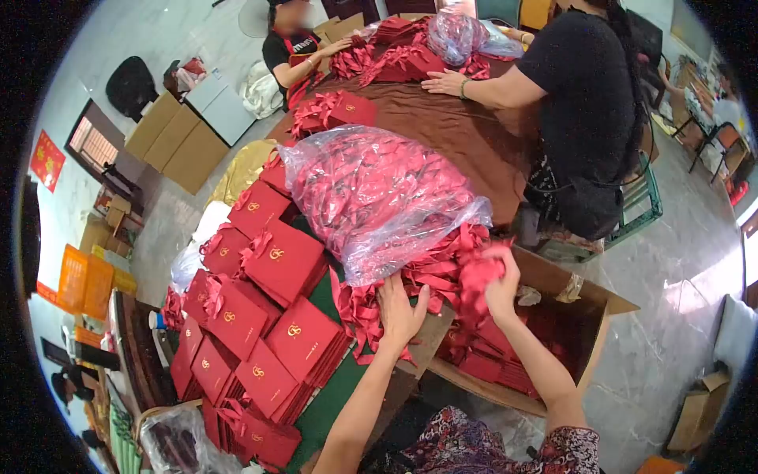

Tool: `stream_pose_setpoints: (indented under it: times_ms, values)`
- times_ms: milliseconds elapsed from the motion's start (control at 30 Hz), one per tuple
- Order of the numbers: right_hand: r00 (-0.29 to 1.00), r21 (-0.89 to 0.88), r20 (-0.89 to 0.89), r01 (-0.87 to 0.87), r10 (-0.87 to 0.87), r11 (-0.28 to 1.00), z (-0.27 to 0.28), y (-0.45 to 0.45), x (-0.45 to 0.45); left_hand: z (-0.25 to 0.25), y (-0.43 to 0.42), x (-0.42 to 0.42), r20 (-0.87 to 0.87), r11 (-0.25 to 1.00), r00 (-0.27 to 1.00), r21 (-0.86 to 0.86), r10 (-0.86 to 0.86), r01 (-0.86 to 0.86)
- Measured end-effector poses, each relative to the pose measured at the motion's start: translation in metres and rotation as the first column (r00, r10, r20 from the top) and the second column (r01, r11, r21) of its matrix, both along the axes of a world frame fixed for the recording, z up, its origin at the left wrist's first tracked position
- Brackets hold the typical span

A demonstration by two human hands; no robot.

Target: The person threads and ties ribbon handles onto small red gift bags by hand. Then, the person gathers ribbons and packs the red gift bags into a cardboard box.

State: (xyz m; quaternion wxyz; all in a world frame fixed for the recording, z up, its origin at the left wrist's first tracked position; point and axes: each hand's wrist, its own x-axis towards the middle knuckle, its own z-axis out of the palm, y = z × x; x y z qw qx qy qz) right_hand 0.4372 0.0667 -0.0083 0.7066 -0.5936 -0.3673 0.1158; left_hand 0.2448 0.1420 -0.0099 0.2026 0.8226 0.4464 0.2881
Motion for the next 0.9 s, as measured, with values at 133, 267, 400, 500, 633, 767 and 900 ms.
stream_pose_setpoints:
  times_ms: [133, 267, 400, 500, 633, 767, 900]
  values:
    - [0.955, 0.022, 0.195, 0.224, -0.224, 0.974, -0.046, 0.100, 0.005, 0.001, 0.001, 0.001, 0.063, 0.999, 0.998, -0.046, 0.016, -0.013]
    - [0.950, 0.067, 0.209, 0.223, -0.232, 0.973, -0.043, 0.141, -0.031, -0.002, 0.015, -0.001, 0.136, 0.998, 0.990, -0.038, 0.046, -0.042]
    - [0.932, 0.058, 0.268, 0.238, -0.245, 0.969, -0.037, 0.169, -0.050, -0.010, 0.037, -0.008, 0.167, 0.992, 0.978, -0.034, 0.122, -0.118]
    - [0.937, 0.008, 0.231, 0.268, -0.262, 0.963, -0.028, 0.183, -0.065, -0.004, 0.048, -0.013, 0.137, 0.989, 0.980, -0.034, 0.146, -0.143]
    - [0.944, 0.037, 0.202, 0.260, -0.262, 0.965, -0.030, 0.171, -0.070, -0.005, 0.051, -0.018, 0.119, 0.988, 0.984, -0.085, 0.135, -0.125]
    - [0.966, 0.069, 0.224, 0.118, -0.131, 0.991, 0.029, 0.117, -0.096, -0.002, 0.042, -0.021, 0.227, 0.989, 0.968, -0.121, 0.110, -0.084]
    - [0.978, 0.086, 0.191, -0.097, 0.079, 0.992, 0.039, 0.098, -0.119, 0.020, 0.018, -0.033, 0.218, 0.999, 0.976, -0.035, 0.001, 0.007]
